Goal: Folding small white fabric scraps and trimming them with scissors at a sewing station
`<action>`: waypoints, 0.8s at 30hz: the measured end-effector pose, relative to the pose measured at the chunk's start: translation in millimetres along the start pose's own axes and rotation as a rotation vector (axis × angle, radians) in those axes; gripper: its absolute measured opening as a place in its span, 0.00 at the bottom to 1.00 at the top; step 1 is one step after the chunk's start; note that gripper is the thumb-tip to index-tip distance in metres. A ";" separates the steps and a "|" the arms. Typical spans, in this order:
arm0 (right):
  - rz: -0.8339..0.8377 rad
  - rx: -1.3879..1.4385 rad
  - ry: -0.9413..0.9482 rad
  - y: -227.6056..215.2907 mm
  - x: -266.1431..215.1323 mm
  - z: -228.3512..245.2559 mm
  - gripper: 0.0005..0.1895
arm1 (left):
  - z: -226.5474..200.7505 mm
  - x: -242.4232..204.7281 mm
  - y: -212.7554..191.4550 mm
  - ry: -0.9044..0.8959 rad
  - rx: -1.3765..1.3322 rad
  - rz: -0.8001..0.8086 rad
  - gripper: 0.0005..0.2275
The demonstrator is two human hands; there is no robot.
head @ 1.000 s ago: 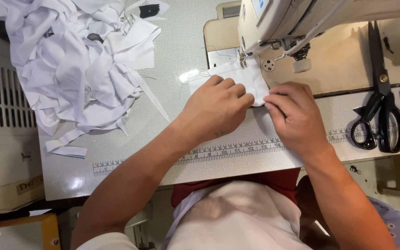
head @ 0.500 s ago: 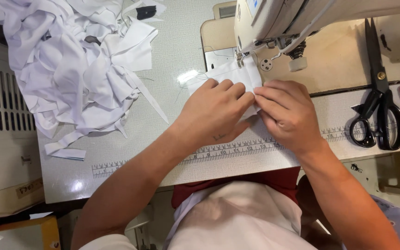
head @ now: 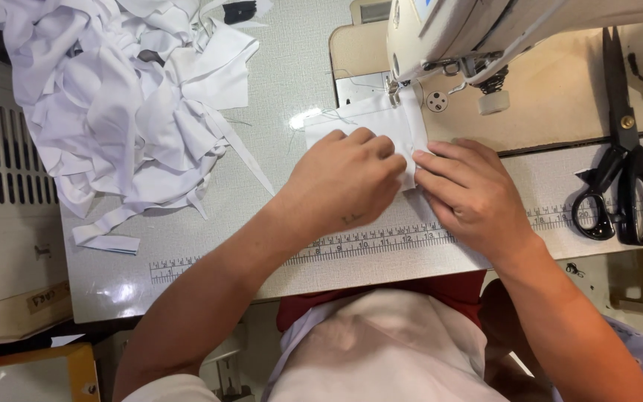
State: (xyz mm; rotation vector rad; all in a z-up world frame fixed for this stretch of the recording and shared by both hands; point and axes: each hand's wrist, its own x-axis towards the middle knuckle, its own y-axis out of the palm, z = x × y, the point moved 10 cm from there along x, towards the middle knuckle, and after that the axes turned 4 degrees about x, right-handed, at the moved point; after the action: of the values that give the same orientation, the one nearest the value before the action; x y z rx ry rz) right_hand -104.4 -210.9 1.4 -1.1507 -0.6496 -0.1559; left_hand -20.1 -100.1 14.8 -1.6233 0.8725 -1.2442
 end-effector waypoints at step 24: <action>-0.088 0.055 0.003 -10.7 -1.4 0.4 0.11 | 14.1 6.4 -1.1 -0.060 -0.046 -0.076 0.23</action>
State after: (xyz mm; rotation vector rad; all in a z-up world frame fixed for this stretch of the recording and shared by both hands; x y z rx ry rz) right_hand -110.4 -215.3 9.2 -1.0697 -0.6981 -0.2139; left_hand -4.9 -102.3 16.6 -1.7357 0.8140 -1.2290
